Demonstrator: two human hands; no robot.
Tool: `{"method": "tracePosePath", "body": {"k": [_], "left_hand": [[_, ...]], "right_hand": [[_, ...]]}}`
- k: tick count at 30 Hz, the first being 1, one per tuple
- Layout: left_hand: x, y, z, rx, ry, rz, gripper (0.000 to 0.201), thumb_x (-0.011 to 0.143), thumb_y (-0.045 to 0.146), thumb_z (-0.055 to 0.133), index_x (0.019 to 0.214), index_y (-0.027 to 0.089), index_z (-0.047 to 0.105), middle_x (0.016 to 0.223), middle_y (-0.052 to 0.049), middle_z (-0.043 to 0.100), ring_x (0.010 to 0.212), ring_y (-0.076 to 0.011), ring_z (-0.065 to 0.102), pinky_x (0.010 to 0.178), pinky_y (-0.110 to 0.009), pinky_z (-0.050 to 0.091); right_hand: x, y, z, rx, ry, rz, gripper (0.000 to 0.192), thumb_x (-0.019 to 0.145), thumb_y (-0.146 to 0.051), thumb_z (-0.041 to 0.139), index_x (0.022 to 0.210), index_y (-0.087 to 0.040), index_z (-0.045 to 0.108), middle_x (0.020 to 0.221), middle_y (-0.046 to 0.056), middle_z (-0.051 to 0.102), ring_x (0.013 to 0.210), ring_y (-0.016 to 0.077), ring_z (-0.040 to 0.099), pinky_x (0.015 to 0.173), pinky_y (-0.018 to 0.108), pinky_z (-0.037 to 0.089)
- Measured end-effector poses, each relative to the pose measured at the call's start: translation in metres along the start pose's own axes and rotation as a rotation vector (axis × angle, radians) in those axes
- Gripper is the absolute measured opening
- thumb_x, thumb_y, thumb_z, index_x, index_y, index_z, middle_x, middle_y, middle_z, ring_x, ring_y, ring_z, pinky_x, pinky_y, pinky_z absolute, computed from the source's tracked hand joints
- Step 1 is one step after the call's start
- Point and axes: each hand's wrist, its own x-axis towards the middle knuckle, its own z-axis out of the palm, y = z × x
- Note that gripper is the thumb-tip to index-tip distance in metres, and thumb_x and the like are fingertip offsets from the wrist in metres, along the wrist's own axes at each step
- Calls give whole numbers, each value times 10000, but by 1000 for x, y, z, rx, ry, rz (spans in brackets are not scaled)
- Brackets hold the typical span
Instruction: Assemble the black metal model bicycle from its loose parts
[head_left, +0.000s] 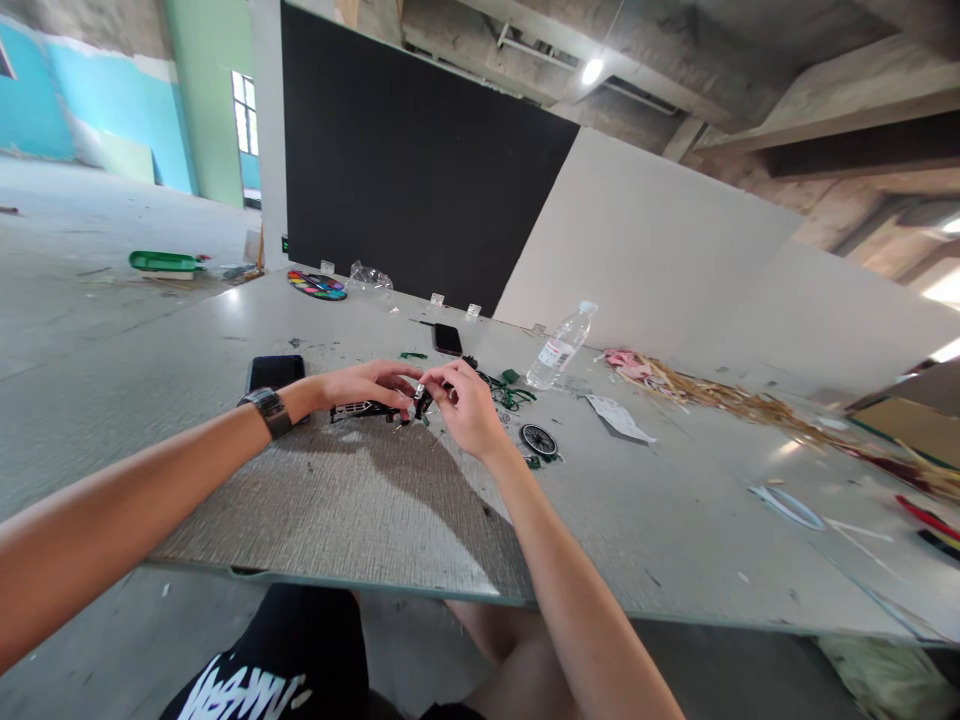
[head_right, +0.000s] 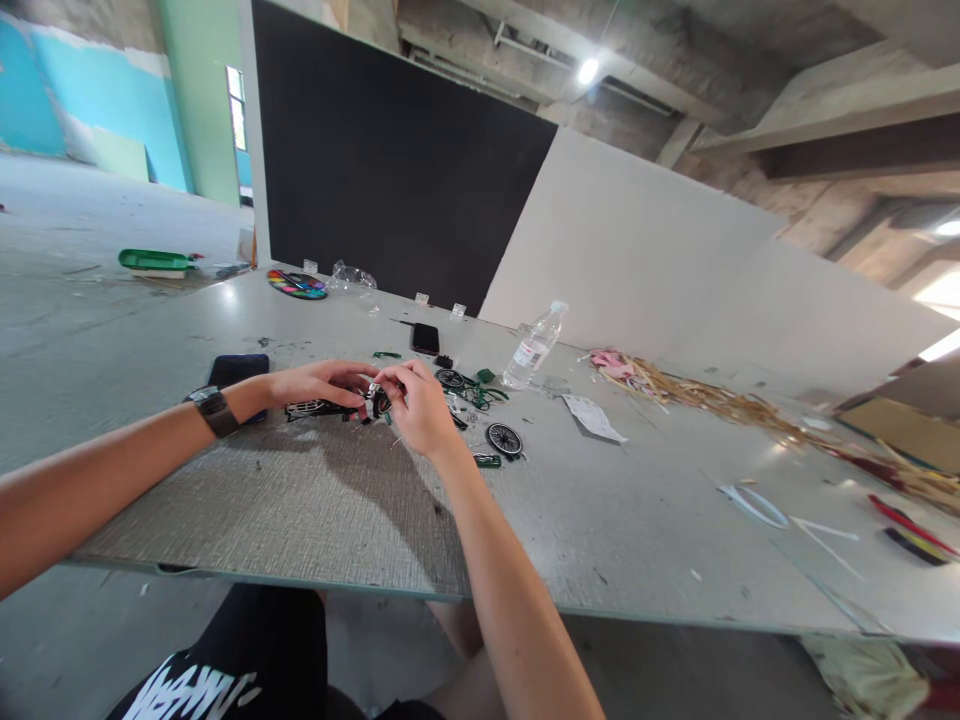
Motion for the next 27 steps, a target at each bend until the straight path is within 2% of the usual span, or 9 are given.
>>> {"method": "tracePosePath", "body": {"k": [9,14,18,21,27], "left_hand": [[0,2,1,-14,15,2,470,849,232,677,1299,133,582,912,-66,706,837,-195,639,795,-341,469],[0,2,1,-15,16,16,447,815,293,708,1260,271,670,896,-40,738,813,-221,645,785,-370,490],[0,2,1,21,47,-20,523,771,353,731,1289,366,657,906,2,746,834,-229,650,822,-396,498],[1,-2,0,54,70,-32,587,754,379,738,1330,386,624,961,9,755,893,-244,656,865,-421,494],[5,-14,-5,72,78,-25,567,756,420,741,1311,402,633,1073,6,757,957,-252,667,886,-439,489]], "right_hand": [[0,-1,-1,-2,-1,8,173,1002,-247,523,983,-214,692,983,65,623,859,172,601,783,305,496],[-1,0,-2,-28,8,20,182,1003,-236,510,996,-218,691,987,67,619,869,177,603,791,306,488],[-1,1,-3,-73,36,72,190,996,-218,496,1011,-210,686,995,67,619,866,178,604,790,298,478],[-1,3,-3,-94,62,107,188,988,-229,499,1002,-204,685,988,70,623,852,182,605,775,296,475],[-1,3,-4,-117,80,156,199,987,-257,490,990,-202,682,1015,83,635,823,186,603,747,302,474]]}}
